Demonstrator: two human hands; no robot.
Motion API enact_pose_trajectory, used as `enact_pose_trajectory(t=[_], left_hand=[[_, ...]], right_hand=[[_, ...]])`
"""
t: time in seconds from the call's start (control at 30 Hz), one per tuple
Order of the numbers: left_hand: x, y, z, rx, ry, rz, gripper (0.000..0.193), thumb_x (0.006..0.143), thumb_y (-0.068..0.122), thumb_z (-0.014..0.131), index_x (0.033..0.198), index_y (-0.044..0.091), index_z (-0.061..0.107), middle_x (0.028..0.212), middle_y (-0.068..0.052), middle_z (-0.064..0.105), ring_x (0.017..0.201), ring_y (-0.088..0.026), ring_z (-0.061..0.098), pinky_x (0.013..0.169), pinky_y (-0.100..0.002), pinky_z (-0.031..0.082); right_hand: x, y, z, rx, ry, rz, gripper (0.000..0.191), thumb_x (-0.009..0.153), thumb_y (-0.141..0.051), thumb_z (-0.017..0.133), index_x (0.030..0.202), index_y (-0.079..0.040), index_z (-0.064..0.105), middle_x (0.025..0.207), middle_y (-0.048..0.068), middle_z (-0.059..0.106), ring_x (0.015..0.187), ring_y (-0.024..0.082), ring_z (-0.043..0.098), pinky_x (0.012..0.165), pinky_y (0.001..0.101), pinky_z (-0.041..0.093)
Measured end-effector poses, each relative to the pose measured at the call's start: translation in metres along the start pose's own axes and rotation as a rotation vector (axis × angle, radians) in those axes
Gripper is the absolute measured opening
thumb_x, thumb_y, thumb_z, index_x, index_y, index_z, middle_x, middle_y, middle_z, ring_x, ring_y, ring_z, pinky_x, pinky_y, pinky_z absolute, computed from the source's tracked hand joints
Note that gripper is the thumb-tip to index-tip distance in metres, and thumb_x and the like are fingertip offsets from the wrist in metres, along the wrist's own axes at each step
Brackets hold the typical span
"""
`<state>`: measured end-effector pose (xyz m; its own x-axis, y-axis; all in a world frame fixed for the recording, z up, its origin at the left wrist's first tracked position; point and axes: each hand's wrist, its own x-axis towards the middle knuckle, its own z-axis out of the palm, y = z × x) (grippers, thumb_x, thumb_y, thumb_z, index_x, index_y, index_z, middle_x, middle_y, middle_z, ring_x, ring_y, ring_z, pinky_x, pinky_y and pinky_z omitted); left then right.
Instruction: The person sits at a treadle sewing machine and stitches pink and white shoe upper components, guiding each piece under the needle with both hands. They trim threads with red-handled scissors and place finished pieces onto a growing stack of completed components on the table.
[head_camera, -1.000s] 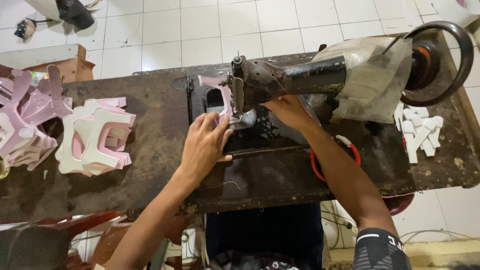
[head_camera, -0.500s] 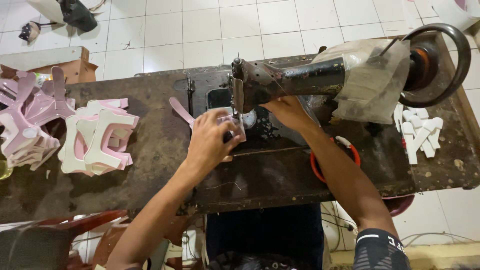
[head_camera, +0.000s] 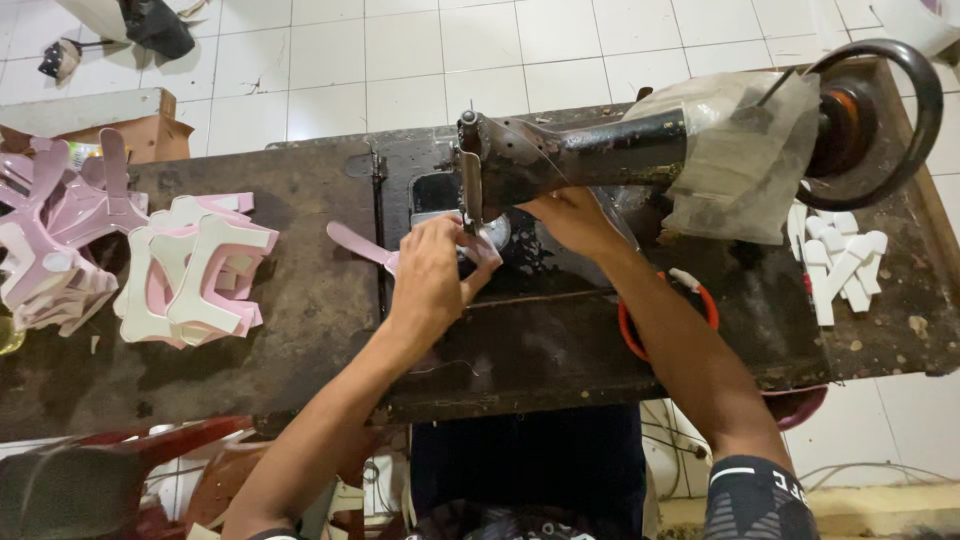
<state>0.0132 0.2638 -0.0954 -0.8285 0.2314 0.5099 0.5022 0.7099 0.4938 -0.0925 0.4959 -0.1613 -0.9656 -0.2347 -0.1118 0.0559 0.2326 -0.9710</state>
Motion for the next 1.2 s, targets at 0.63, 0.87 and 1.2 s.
enact_pose_trajectory(t=[0.63,0.87,1.2], left_hand=[[0.027,-0.046,-0.012,-0.205,-0.23,0.044,0.059,0.081,0.008,0.083,0.133,0.001,0.056,0.097,-0.013,0.064,0.099,-0.034,0.062,0.089,-0.045,0.05],[0.032,-0.057,-0.003,-0.275,-0.216,0.2,0.063,0.087,-0.001,0.077,0.141,-0.006,0.046,0.099,-0.015,0.06,0.095,-0.036,0.061,0.09,-0.044,0.051],[0.023,-0.048,-0.008,-0.274,-0.183,0.091,0.062,0.09,0.002,0.075,0.143,-0.007,0.044,0.103,-0.015,0.062,0.105,-0.037,0.063,0.103,-0.045,0.05]], right_hand=[[-0.164,-0.127,-0.077,-0.657,0.513,-0.804,0.009,0.117,-0.006,0.063,0.125,-0.008,0.068,0.114,0.012,0.077,0.081,0.01,0.074,0.065,0.0215,0.06],[-0.149,-0.14,-0.178,-1.21,0.915,-0.777,0.023,0.107,-0.003,0.065,0.128,0.006,0.063,0.109,0.019,0.072,0.095,0.028,0.076,0.083,0.0323,0.06],[-0.13,-0.119,-0.209,-1.081,0.969,-0.506,0.019,0.111,-0.017,0.064,0.11,0.002,0.067,0.092,0.015,0.072,0.084,0.027,0.072,0.068,0.0356,0.053]])
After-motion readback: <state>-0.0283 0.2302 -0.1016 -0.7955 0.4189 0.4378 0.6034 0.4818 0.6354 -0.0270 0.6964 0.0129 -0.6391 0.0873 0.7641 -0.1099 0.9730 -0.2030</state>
